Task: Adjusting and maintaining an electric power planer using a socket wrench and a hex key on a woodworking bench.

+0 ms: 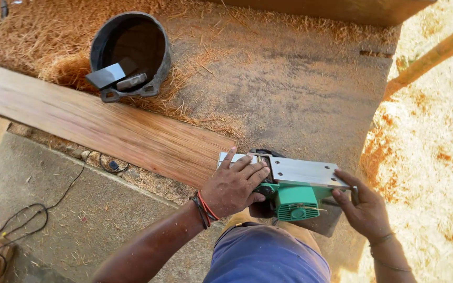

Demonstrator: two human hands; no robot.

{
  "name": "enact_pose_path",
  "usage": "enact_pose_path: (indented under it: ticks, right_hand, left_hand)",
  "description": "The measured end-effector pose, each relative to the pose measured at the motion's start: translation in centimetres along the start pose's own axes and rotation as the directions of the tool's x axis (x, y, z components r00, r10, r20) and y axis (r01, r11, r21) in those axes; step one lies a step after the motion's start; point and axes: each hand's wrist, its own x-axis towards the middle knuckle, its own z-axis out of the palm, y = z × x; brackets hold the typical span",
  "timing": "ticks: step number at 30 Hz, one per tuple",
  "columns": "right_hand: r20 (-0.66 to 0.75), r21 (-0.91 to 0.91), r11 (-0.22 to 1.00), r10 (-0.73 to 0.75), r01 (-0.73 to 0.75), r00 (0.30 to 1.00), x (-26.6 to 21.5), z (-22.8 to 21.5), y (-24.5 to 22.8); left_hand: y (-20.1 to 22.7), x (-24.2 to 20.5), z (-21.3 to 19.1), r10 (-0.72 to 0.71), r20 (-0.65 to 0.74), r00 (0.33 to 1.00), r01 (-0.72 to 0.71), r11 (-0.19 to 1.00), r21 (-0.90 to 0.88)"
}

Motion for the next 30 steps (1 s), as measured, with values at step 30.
enact_pose_path:
  ticks: [30]
  right_hand:
    - [0.347,-0.581,0.773,-0.045,0.253,0.937,15.9,6.8,-11.6]
  left_hand:
    - [1.4,-1.2,-0.3,-0.074,-0.255,0.964,0.06,0.996,-0.065]
